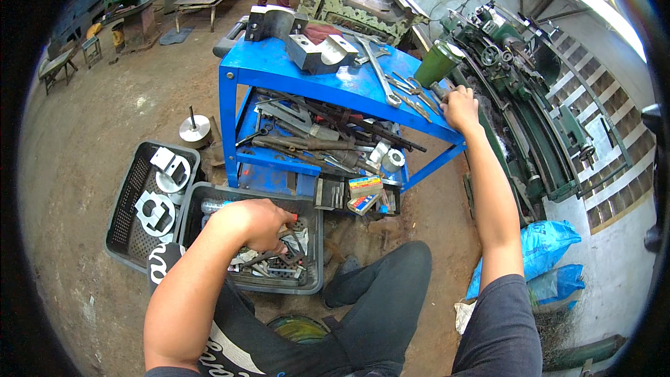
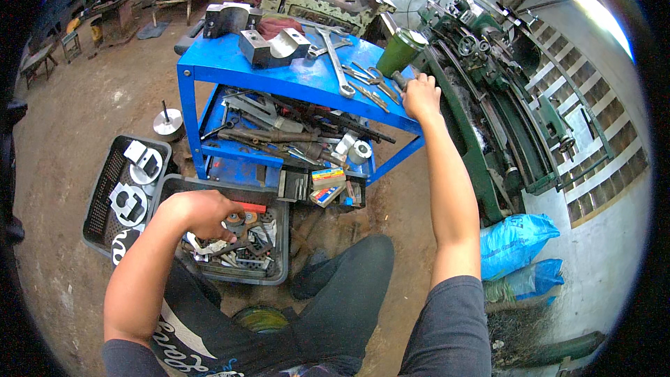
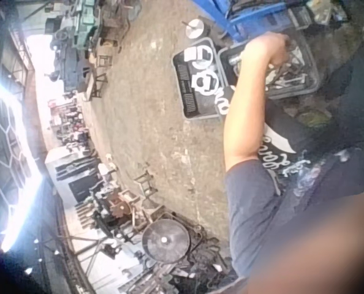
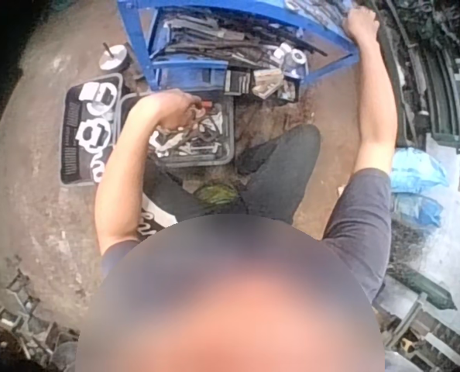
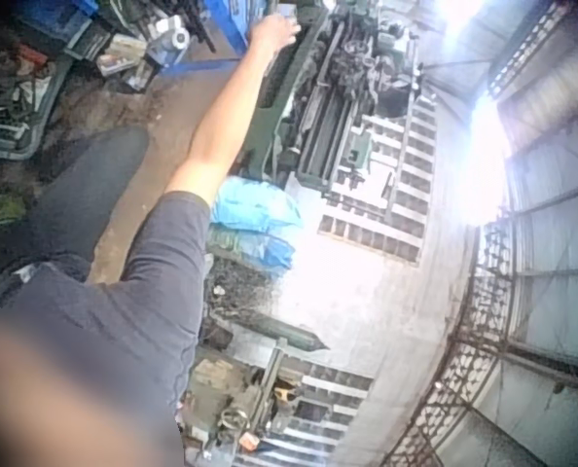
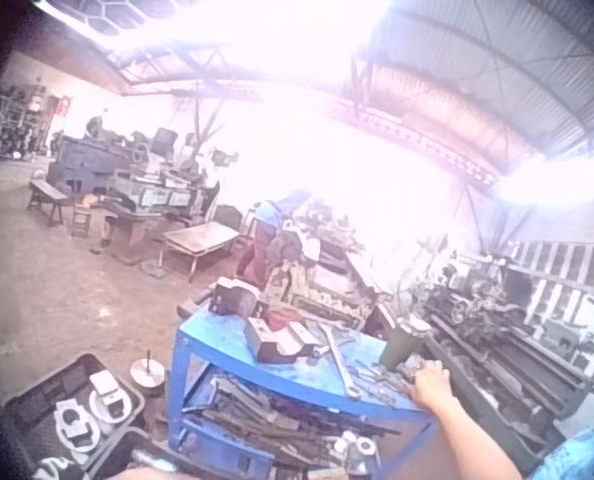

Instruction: The person sits on the floor and sorts small metal parts and tools from a grey bin onto a blue tool cart. They pick up items, inspect them, and place them into compartments or on the cart shelves.

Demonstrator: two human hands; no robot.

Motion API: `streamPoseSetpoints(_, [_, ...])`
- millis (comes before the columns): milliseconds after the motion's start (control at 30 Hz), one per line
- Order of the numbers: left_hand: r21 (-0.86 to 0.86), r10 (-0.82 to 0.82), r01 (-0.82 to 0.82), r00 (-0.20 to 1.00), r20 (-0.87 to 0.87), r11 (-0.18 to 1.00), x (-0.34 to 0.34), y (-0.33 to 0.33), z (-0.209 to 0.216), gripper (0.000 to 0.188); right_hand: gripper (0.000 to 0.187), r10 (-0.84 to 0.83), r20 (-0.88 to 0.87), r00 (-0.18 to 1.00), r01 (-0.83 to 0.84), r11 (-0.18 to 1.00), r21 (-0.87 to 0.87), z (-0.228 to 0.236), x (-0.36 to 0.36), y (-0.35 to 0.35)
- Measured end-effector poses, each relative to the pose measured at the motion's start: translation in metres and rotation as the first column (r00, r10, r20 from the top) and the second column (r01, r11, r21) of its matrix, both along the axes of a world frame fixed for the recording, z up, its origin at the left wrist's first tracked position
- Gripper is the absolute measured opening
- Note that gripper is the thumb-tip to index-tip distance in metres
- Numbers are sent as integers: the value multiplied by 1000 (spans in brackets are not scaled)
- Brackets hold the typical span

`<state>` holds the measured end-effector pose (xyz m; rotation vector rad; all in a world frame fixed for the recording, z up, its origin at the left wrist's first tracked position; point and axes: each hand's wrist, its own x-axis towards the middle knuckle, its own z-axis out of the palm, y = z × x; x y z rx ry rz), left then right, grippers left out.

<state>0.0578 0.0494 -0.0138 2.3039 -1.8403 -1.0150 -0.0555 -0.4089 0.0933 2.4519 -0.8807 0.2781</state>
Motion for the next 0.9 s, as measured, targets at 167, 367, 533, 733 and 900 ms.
streamPoseSetpoints(167, [15, -14, 14, 1000, 15, 1000, -1, -2, 5, 68, 19, 136, 519, 844, -283, 935, 215, 15, -4, 50])
streamPoseSetpoints(367, [24, -11, 10, 1000, 13, 1000, -6, 0, 5, 60, 20, 773, 227, 592, -780, 479, 403, -52, -22, 159])
streamPoseSetpoints(533, [-18, -15, 15, 1000, -9, 1000, -6, 3, 3, 58, 19, 692, -178, 699, -491, 646, 585, -159, -1, 159])
streamPoseSetpoints(733, [-22, 8, -8, 1000, -19, 1000, -2, 3, 5, 60, 23, 690, -89, 718, -509, 609, 608, -266, 32, 129])
streamPoseSetpoints(900, [16, 5, -4, 1000, -29, 1000, 1, -1, 6, 58, 19, 693, -158, 704, -490, 634, 598, -312, 39, 135])
